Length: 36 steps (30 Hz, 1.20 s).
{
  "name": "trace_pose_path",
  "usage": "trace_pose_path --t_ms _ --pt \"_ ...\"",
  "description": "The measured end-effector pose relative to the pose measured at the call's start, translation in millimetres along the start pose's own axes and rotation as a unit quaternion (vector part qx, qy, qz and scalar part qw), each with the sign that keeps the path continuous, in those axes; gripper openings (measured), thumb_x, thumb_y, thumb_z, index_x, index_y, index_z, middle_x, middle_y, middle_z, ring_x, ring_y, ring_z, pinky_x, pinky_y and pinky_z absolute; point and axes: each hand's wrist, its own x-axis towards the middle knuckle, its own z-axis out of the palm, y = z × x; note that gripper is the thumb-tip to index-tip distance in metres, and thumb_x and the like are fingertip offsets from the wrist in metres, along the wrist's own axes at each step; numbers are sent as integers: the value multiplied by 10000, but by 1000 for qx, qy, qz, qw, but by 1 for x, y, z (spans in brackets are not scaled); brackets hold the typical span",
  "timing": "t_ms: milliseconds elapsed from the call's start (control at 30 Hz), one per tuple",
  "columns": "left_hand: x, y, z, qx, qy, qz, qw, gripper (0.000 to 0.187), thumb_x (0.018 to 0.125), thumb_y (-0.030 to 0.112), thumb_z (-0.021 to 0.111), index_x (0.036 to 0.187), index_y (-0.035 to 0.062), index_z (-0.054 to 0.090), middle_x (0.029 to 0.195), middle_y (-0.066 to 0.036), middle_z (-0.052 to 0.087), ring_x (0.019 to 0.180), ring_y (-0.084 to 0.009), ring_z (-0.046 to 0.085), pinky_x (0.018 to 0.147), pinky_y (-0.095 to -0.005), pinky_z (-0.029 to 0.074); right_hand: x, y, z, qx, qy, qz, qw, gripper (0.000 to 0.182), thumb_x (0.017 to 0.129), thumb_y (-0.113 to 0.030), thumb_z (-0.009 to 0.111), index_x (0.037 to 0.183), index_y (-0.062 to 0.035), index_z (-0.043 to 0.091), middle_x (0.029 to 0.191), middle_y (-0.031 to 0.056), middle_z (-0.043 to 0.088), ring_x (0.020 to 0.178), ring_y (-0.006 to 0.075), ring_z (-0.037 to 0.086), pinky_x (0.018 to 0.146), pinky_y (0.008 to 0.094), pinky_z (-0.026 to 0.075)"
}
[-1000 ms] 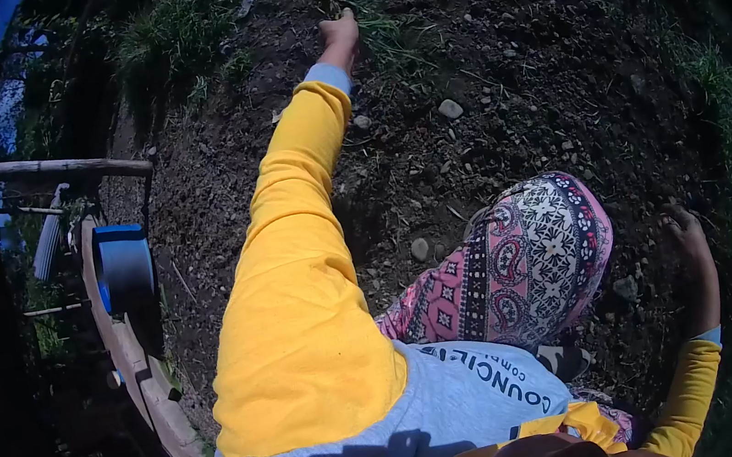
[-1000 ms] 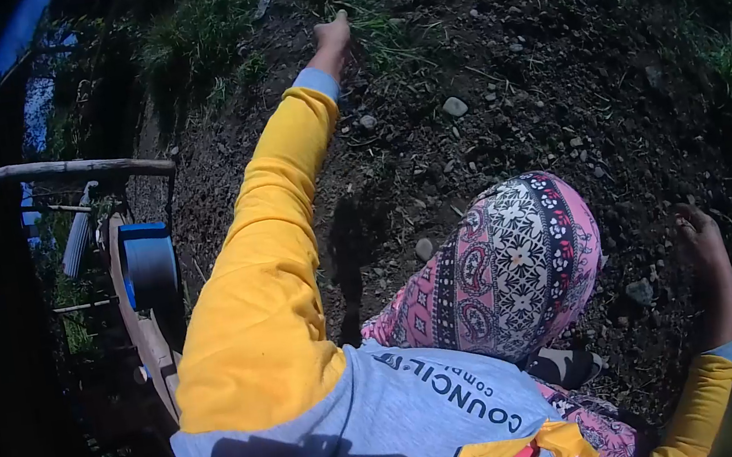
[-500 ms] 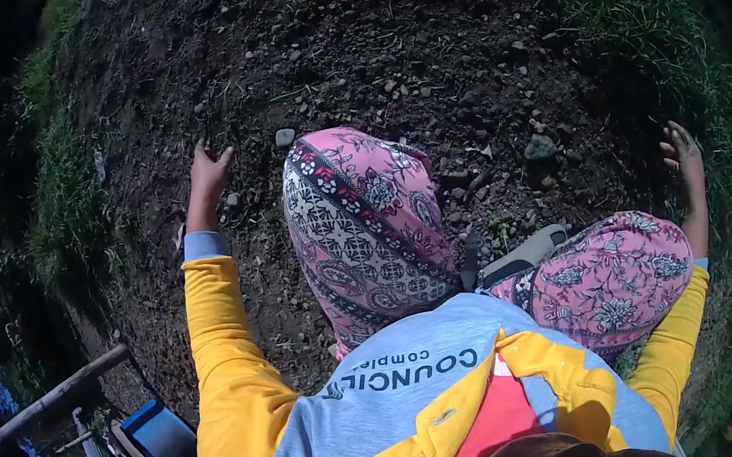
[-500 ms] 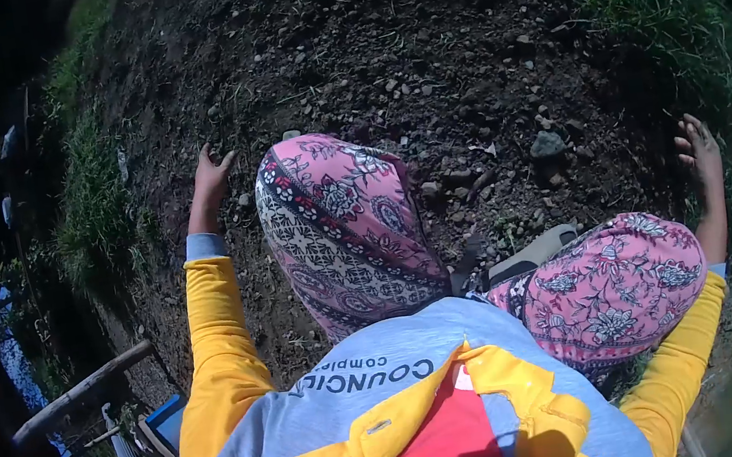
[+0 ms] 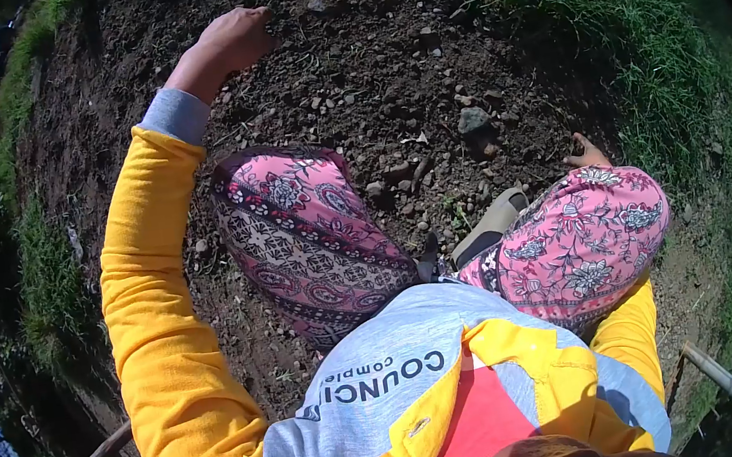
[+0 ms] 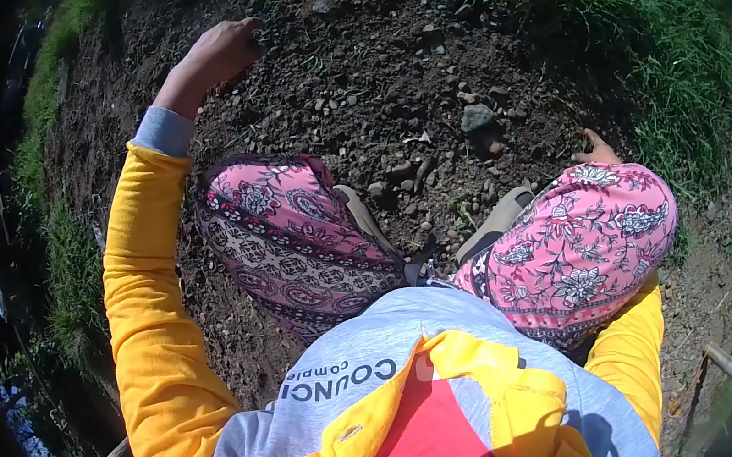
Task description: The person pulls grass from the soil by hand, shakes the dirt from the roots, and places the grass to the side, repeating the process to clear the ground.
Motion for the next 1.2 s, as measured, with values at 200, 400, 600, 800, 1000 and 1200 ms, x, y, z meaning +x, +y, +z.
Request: trace_pose_path --t_ms 200,400,600,800,1000,1200 --pt "51 87 -13 9 37 174 984 387 728 278 575 1036 54 509 789 -126 590 772 -264 579 664 -377 457 50 38 -56 -27 231 -79 969 124 616 -117 630 710 -50 587 660 44 594 613 153 563 610 273 448" --pt "63 126 14 15 -87 155 984 413 730 285 562 1075 65 502 869 -149 582 856 -279 558 731 -372 450 65 28 -168 -32 77 -48 995 661 607 -94 699 1193 -68 396 1109 103 468 937 184 491 838 277 385" --pt "77 58 90 21 -123 151 981 323 739 299 532 933 45 581 891 -115 586 822 -282 562 714 -384 450 109 15 -255 3 125 -9 992 348 731 -181 591 1039 -34 525 968 67 566 894 182 524 789 294 399" --pt "64 42 73 -123 -133 75 981 275 743 293 536 855 46 581 832 -147 559 763 -286 534 680 -402 417 100 -28 -191 -97 15 -82 992 287 757 -156 585 1014 -43 529 906 33 568 814 120 515 695 261 418" --pt "101 12 115 -269 -15 40 962 296 787 310 460 885 34 509 716 -156 507 636 -269 474 590 -395 383 89 -60 -180 -67 35 -119 990 287 752 -161 598 1001 -33 533 881 39 575 790 115 518 695 261 423" --pt "90 16 107 -65 -101 254 960 337 722 265 529 969 36 550 879 -139 569 797 -273 536 681 -366 427 90 -56 -167 -62 2 -116 991 288 750 -175 591 983 -17 532 868 60 574 761 136 520 668 278 435"
